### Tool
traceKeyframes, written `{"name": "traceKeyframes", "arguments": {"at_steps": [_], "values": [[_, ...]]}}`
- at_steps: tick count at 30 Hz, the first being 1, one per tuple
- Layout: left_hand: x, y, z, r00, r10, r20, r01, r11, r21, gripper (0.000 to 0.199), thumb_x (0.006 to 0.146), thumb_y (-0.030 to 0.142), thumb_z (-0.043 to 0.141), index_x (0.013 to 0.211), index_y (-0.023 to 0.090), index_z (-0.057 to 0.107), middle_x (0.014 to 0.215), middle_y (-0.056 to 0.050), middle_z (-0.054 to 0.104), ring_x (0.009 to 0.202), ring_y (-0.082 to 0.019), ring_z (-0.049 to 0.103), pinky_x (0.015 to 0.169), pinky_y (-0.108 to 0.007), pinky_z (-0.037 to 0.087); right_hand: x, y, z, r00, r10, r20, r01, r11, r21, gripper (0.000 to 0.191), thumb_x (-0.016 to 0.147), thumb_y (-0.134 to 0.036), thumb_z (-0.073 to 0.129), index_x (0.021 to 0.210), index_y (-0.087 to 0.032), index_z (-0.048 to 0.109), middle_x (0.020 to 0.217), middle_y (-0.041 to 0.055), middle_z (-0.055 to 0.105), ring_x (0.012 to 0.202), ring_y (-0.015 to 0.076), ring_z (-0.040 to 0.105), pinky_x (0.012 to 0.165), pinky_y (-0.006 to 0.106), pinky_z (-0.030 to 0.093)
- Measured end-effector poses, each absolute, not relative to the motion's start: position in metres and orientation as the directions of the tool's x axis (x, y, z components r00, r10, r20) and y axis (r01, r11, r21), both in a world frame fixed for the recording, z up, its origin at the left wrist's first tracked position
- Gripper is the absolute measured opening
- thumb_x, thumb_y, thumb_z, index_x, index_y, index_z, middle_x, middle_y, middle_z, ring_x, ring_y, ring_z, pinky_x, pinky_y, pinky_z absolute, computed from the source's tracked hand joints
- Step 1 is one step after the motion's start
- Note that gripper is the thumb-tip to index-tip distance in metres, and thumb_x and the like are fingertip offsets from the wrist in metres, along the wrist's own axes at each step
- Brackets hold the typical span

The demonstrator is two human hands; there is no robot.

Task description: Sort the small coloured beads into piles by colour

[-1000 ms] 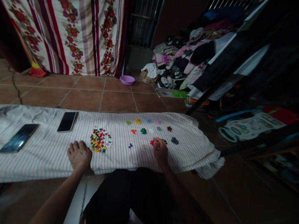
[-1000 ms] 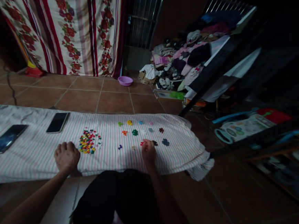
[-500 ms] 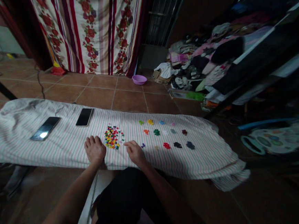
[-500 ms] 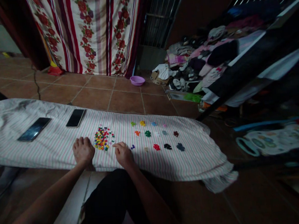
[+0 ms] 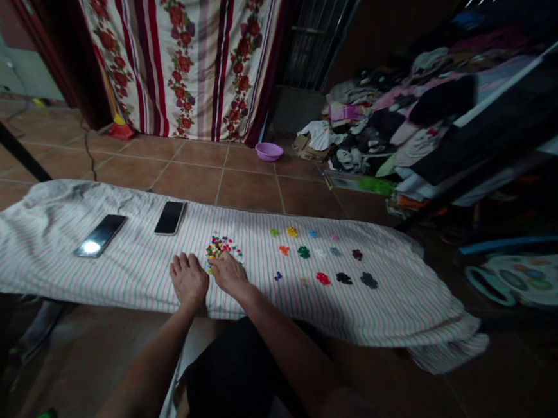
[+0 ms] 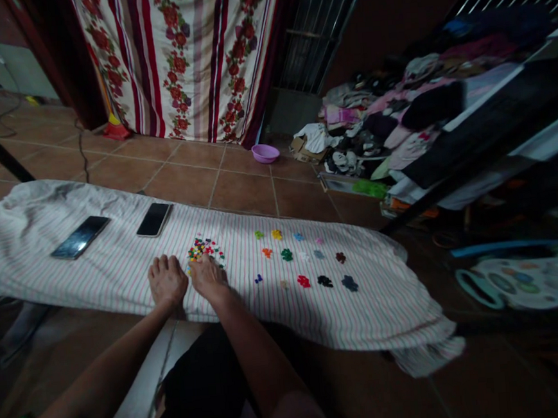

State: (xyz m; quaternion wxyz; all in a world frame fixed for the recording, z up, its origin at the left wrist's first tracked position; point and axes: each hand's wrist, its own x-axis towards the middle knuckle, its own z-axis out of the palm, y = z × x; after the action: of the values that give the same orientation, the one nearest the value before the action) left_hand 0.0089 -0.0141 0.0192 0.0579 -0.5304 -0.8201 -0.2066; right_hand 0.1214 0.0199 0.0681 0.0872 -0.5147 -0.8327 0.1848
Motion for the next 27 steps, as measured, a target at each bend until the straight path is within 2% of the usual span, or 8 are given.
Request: {"name": "traceKeyframes", "arguments": {"at_steps": [13,21,24,27], "values": [[0.008,-0.012,0.011,-0.426,0.837,0.343,0.897,0.342,0.281,0.042,0.089,0.022,0.036,0.122,0.006,0.056,0.137,-0.024,0.051,0.137,-0.037,0.036,0.110,-0.052,0.029,0.096,0.046,0.063,-0.354,0.929,-0.106,0.892,0.301,-0.337,0.027,0.093,-0.025,0.047,0.106,-0.025,0.070,0.113,0.0079,0.063,0.100,0.0193,0.062,0.080,0.030,0.048],[0.007,-0.011,0.009,-0.419,0.828,0.372,0.906,0.354,0.233,0.041,0.088,0.022,0.039,0.121,0.006,0.058,0.134,-0.023,0.053,0.134,-0.037,0.041,0.110,-0.051,0.031,0.079,0.062,0.068,-0.227,0.932,-0.283,0.941,0.134,-0.312,0.028,0.085,-0.019,0.053,0.108,-0.022,0.069,0.113,0.0092,0.069,0.106,0.0238,0.063,0.085,0.034,0.047],[0.007,-0.011,0.009,-0.414,0.826,0.383,0.909,0.351,0.224,0.040,0.088,0.022,0.039,0.121,0.007,0.057,0.134,-0.023,0.053,0.134,-0.037,0.041,0.109,-0.050,0.032,0.080,0.062,0.066,-0.239,0.941,-0.242,0.927,0.146,-0.345,0.027,0.085,-0.020,0.052,0.105,-0.022,0.070,0.111,0.0093,0.070,0.103,0.0236,0.064,0.082,0.033,0.047],[0.007,-0.011,0.010,-0.414,0.825,0.385,0.909,0.351,0.225,0.040,0.088,0.022,0.039,0.121,0.007,0.057,0.134,-0.022,0.054,0.134,-0.036,0.040,0.108,-0.050,0.032,0.087,0.062,0.059,-0.242,0.959,-0.145,0.876,0.151,-0.457,0.023,0.087,-0.023,0.051,0.097,-0.024,0.072,0.104,0.0057,0.071,0.098,0.0199,0.064,0.082,0.029,0.046]]}}
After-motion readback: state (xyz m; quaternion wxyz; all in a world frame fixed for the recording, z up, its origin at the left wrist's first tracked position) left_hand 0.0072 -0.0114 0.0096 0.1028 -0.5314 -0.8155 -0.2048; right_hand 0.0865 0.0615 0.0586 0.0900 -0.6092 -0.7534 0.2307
